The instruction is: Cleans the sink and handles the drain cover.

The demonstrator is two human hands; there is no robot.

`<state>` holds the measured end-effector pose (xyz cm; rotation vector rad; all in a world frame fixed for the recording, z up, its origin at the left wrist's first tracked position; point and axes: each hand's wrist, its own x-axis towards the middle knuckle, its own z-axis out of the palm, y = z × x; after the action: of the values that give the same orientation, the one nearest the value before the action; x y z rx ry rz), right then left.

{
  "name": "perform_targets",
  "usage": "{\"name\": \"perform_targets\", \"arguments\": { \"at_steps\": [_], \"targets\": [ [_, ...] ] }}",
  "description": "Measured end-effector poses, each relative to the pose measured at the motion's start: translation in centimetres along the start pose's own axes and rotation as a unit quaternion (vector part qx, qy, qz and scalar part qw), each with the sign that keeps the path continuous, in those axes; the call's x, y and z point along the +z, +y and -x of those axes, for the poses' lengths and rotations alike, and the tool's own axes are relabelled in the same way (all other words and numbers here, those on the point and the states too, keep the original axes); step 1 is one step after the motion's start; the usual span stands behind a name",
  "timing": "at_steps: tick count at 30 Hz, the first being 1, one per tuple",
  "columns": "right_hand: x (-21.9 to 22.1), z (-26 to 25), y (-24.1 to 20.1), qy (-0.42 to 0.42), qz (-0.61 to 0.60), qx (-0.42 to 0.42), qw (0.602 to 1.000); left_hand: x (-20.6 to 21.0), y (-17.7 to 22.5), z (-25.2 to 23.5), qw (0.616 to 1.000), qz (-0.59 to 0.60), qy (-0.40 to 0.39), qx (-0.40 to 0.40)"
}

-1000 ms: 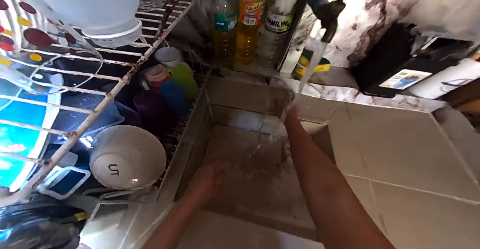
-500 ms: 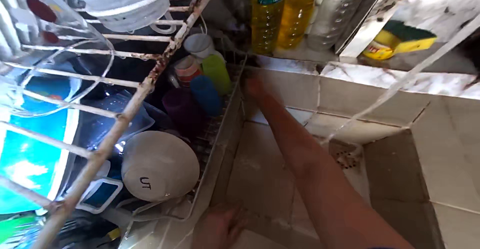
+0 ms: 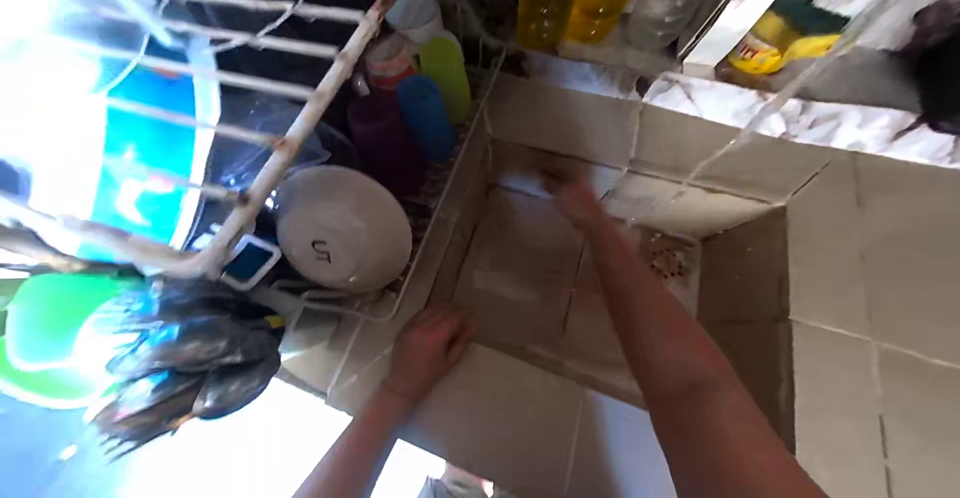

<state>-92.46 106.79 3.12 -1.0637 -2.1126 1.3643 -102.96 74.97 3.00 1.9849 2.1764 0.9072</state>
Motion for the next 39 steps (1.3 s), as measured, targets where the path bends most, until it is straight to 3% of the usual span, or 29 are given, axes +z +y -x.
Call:
{"name": "perform_targets", "arguments": {
  "at_steps": [1, 3, 5, 7, 9, 11, 12, 13, 15, 17, 18, 19, 21, 23, 24, 26, 28, 30, 33, 34, 37, 39],
  "targets": [
    [-1.9, 1.5, 1.6, 0.071, -0.110, 0.054, 0.990, 0.2, -0.3, 0.9, 0.999, -0.011, 0.045, 0.002],
    [-4.6, 3.4, 3.5, 0.210, -0.297, 0.136, 0.921, -0.8, -0.2, 4.0, 0.995, -0.038, 0.054, -0.074],
    [-6.0, 4.4, 3.9, 0.257, -0.436, 0.146, 0.850, -2.7, 0.1, 7.3, 0.973, -0.098, 0.002, -0.208],
    [-6.8, 4.9, 3.7, 0.257, -0.531, 0.122, 0.798, -3.8, 0.7, 8.6, 0.946, -0.150, -0.046, -0.282],
    [-7.7, 4.9, 2.9, 0.270, -0.608, 0.091, 0.741, -3.2, 2.5, 7.6, 0.948, -0.150, -0.084, -0.268],
    [-8.8, 4.4, 1.5, 0.287, -0.656, 0.048, 0.696, -0.9, 5.0, 5.5, 0.971, -0.117, -0.116, -0.173],
    [-8.9, 4.1, 0.8, 0.295, -0.655, 0.027, 0.695, 0.3, 6.2, 4.2, 0.978, -0.086, -0.137, -0.131],
    [-8.3, 4.0, 0.1, 0.297, -0.622, 0.020, 0.724, 1.2, 7.2, 2.7, 0.978, -0.055, -0.169, -0.110],
    [-4.9, 4.5, -1.6, 0.235, -0.486, 0.066, 0.839, 1.6, 8.3, -1.2, 0.948, -0.005, -0.282, -0.147],
    [-1.1, 6.0, -3.2, 0.010, -0.286, 0.121, 0.951, 1.6, 7.3, -5.2, 0.917, 0.017, -0.331, -0.223],
    [0.1, 6.6, -4.1, -0.091, -0.173, 0.130, 0.972, 1.7, 6.3, -6.7, 0.908, 0.000, -0.339, -0.247],
    [0.1, 7.2, -4.9, -0.163, -0.092, 0.124, 0.975, 1.9, 5.2, -7.9, 0.902, -0.035, -0.346, -0.255],
    [-3.1, 8.8, -4.8, -0.169, 0.026, 0.087, 0.982, 2.8, 3.3, -9.5, 0.880, -0.110, -0.392, -0.243],
    [-8.6, 12.1, -2.8, -0.036, 0.116, 0.109, 0.987, 4.9, 1.2, -10.4, 0.849, -0.176, -0.454, -0.203],
    [-11.6, 14.3, -1.4, 0.040, 0.194, 0.138, 0.970, 6.3, -0.2, -11.0, 0.840, -0.193, -0.474, -0.180],
    [-17.0, 19.0, 2.7, 0.130, 0.309, 0.213, 0.918, 9.4, -3.1, -12.2, 0.861, -0.186, -0.451, -0.145],
    [-20.0, 23.1, 7.2, 0.160, 0.343, 0.282, 0.882, 12.6, -3.4, -14.2, 0.893, -0.155, -0.400, -0.133],
    [-20.3, 24.6, 10.1, 0.176, 0.353, 0.324, 0.860, 16.8, -1.0, -15.3, 0.921, -0.120, -0.363, -0.070],
    [-19.9, 23.5, 9.8, 0.185, 0.334, 0.347, 0.857, 23.2, 6.1, -16.4, 0.923, -0.060, -0.376, 0.058],
    [-19.8, 23.3, 9.5, 0.183, 0.332, 0.352, 0.856, 25.0, 8.5, -17.2, 0.918, -0.052, -0.385, 0.076],
    [-20.2, 23.0, 9.5, 0.189, 0.335, 0.351, 0.854, 29.9, 12.1, -20.4, 0.947, -0.013, -0.309, 0.087],
    [-20.2, 23.0, 9.5, 0.189, 0.331, 0.350, 0.855, 30.2, 13.2, -22.9, 0.929, -0.022, -0.347, 0.124]
  ]
}}
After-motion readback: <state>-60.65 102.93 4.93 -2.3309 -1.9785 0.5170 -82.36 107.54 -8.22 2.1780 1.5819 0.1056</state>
